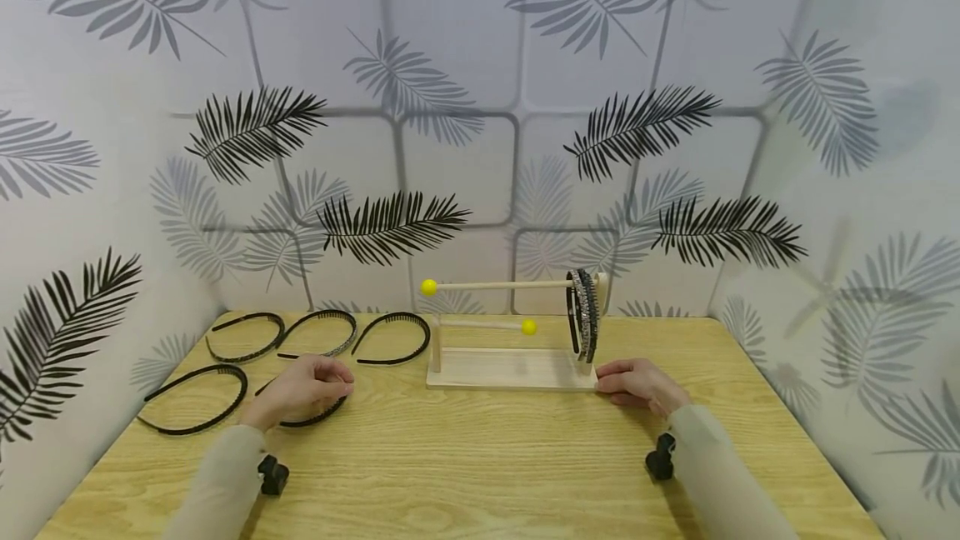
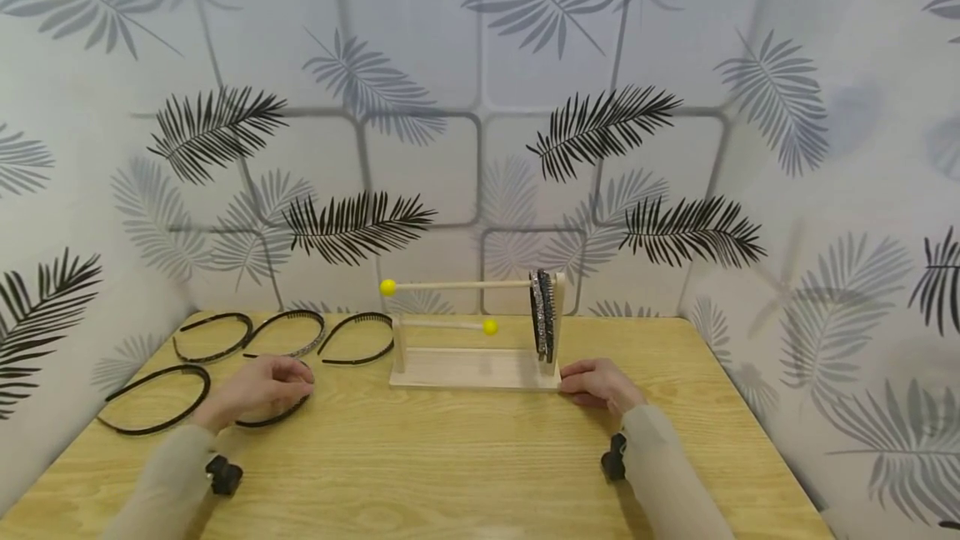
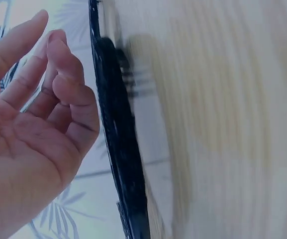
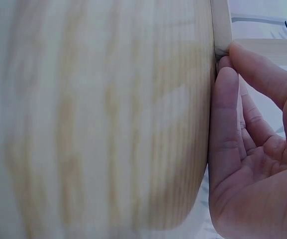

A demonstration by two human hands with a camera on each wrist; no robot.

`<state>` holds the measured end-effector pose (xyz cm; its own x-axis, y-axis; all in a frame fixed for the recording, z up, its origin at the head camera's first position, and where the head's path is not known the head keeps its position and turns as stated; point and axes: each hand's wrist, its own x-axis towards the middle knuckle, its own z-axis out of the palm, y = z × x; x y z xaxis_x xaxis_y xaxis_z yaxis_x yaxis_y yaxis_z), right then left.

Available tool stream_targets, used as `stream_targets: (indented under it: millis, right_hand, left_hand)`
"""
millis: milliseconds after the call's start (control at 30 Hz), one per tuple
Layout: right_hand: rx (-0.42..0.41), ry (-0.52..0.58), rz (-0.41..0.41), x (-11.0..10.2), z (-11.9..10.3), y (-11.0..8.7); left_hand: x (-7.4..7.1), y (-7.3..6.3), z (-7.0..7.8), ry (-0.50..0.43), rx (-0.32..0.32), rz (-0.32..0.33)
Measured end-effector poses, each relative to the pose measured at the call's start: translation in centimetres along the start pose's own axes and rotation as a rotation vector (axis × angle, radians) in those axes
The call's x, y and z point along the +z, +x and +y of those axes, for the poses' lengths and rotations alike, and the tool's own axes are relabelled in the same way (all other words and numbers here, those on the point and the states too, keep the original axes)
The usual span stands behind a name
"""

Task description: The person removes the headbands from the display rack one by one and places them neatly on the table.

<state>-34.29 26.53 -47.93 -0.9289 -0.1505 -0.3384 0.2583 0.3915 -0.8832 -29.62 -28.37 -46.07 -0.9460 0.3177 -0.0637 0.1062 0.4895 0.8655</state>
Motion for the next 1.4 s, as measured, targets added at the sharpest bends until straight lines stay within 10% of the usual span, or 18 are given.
stream_targets:
  millis: [433,1400]
  right_hand:
    - [0.000,-0.001,0.010,0.4,0.1,-0.1]
    - [-0.018,-0.008,0.024,0.3,0.2,0.2]
  left_hand:
    - [3.3,1.3,2.3,0.003,0.050,0.030]
    - [11.1,5.8,6.9,-0.267,0.158,0.353]
